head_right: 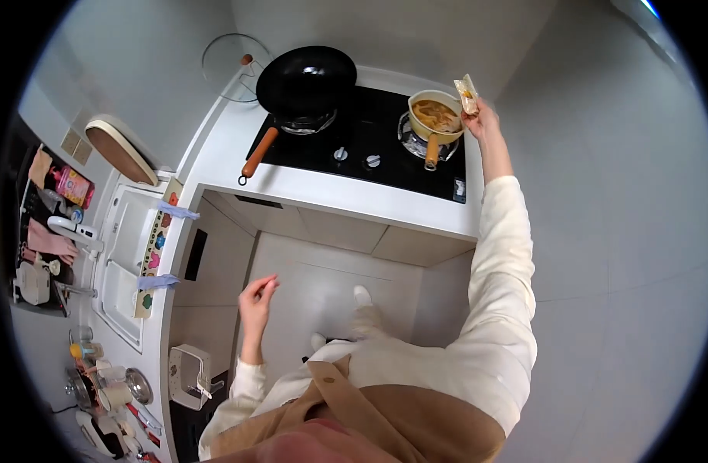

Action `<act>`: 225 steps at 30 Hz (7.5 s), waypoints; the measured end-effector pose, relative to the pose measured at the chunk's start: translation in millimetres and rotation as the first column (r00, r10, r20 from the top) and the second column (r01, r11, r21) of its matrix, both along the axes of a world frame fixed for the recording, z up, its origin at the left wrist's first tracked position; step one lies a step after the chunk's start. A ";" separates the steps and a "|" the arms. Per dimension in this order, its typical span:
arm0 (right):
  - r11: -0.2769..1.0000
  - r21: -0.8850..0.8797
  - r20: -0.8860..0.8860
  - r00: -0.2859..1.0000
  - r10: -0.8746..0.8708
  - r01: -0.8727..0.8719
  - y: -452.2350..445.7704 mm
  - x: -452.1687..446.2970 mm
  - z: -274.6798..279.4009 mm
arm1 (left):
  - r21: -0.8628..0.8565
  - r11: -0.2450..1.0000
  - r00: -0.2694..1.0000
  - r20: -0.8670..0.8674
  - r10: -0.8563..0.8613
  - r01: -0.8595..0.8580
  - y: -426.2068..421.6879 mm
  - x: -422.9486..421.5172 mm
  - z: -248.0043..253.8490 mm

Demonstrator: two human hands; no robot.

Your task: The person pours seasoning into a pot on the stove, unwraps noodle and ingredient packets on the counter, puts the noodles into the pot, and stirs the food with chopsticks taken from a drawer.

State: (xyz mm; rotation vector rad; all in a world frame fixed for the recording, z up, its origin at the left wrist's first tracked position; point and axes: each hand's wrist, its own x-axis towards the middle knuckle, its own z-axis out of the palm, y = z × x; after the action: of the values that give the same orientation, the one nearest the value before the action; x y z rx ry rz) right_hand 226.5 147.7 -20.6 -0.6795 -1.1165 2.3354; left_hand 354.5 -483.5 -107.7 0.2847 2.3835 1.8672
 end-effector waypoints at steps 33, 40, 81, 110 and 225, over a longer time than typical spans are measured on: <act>-0.342 0.774 0.453 0.843 -0.289 -0.533 59.4 -105.7 -5.9 | -0.027 0.830 0.829 0.043 0.558 -0.557 42.5 9.6 -31.1; -0.382 0.819 0.353 0.901 -0.251 -0.428 70.5 -102.7 -12.2 | -0.028 0.819 0.818 0.043 0.574 -0.573 38.9 11.7 -26.2; -0.075 0.030 -0.403 -0.081 0.912 -0.997 -869.4 233.6 -48.9 | 0.402 0.479 0.506 -0.043 0.861 -0.781 -284.0 195.0 57.6; -0.270 0.567 0.227 -0.168 0.959 -0.778 -1430.7 354.6 -157.5 | -0.876 -0.253 0.123 -0.328 0.937 -0.411 -854.9 533.8 -59.8; 0.605 0.533 0.810 0.564 -0.162 -0.592 -587.7 517.7 -245.6 | -0.390 0.313 0.498 -0.732 0.465 -0.866 -598.2 264.6 -48.8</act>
State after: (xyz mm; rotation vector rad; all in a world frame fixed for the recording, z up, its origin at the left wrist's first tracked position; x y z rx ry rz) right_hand 744.1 -440.0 -266.1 -1.3235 -2.5730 1.2991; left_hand 619.1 -1081.7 -156.6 -0.5599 3.8377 0.6833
